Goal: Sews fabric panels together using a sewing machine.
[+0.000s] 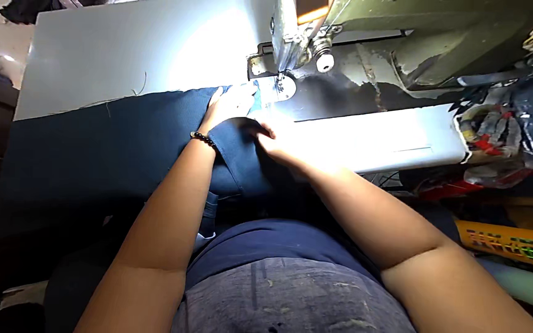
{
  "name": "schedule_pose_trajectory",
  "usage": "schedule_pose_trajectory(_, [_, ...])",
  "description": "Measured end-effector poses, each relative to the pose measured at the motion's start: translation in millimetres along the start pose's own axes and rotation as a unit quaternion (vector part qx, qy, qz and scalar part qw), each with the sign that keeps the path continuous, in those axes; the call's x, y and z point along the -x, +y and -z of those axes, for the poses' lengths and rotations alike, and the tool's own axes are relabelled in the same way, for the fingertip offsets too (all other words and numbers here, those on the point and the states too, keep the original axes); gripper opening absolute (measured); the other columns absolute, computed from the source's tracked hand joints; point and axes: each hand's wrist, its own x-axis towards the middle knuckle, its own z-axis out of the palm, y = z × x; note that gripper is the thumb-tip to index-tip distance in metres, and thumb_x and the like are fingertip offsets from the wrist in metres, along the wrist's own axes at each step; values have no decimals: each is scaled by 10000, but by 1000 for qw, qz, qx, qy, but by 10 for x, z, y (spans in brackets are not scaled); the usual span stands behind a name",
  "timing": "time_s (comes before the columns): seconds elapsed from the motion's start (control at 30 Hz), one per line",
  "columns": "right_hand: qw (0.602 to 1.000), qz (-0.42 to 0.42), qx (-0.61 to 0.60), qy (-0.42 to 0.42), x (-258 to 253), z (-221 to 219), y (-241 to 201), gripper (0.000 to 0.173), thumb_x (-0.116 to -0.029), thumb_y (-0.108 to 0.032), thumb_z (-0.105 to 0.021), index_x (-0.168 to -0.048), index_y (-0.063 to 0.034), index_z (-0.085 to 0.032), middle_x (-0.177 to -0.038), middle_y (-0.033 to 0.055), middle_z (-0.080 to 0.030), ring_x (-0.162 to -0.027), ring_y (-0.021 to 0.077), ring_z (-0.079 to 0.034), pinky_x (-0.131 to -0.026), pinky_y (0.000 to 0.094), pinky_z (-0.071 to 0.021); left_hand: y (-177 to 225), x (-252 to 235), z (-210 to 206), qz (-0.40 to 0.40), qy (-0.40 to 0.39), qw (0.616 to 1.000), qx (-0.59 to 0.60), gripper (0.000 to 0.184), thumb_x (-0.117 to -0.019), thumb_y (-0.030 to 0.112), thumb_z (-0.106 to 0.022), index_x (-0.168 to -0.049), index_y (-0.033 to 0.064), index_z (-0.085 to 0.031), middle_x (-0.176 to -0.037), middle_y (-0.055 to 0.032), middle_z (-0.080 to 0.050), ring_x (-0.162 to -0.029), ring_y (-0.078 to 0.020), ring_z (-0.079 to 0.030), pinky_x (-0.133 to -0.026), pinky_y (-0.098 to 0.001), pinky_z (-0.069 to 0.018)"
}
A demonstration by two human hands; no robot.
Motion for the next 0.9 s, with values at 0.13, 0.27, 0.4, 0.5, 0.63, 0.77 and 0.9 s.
schedule_pose_trajectory(0.13, [995,-69,32,71,-177,-144,135,326,-1025,-77,-524,-1297,51,-652,-1205,230,-706,-1124,360,-685,-978,511,-513,-72,117,149,-40,77,935,343,340,-1063,113,-366,-1271,-46,-583,-1133,-43,-711,-1022,-40,-654,-913,-227,-515])
schedule_pose_trajectory(0.27, [992,-80,-28,98,-131,-135,143,397,-1018,-87,-532,-1403,10,-546,-1081,195,-702,-871,282,-691,-797,443,-555,-65,61,347,-21,-23,976,217,455,-877,67,-746,-1287,11,-558,-1010,-5,-703,-869,18,-640,-813,-166,-523])
schedule_pose_trajectory(0.4, [998,44,37,35,273,-33,34,411,-970,8,-452,-1363,10,-573,-1270,163,-672,-1026,229,-696,-892,389,-556,-79,-131,444,61,44,994,82,313,-911,149,-753,-1173,10,-654,-1059,-108,-693,-953,-113,-651,-906,-297,-523])
schedule_pose_trajectory(0.5, [986,131,95,38,600,-132,129,329,-907,12,-529,-1139,-67,-748,-1129,130,-739,-1127,258,-692,-989,397,-536,-121,-203,362,76,66,994,33,242,-960,172,-701,-1143,15,-710,-1139,-154,-699,-1077,-202,-646,-997,-367,-483])
schedule_pose_trajectory(0.63, [981,156,88,75,640,-222,215,230,-936,-59,-590,-1051,-83,-788,-1105,132,-743,-1100,230,-697,-962,341,-549,-127,-229,225,35,89,995,1,244,-1035,129,-546,-1121,73,-768,-1202,-97,-733,-1201,-185,-652,-1081,-365,-459])
schedule_pose_trajectory(0.77, [982,150,91,75,623,-231,223,218,-929,-76,-620,-1047,-96,-802,-1157,153,-705,-1107,244,-663,-952,342,-540,-120,-255,137,3,109,994,-29,296,-1032,85,-499,-1119,97,-782,-1208,-98,-736,-1225,-243,-643,-1103,-401,-442])
schedule_pose_trajectory(0.9, [983,133,104,66,630,-239,216,235,-942,-97,-606,-1079,-89,-796,-1246,144,-707,-1162,244,-677,-963,349,-551,-77,-270,93,6,121,990,-68,309,-1024,71,-502,-1109,115,-796,-1183,-111,-743,-1209,-270,-651,-1095,-413,-442])
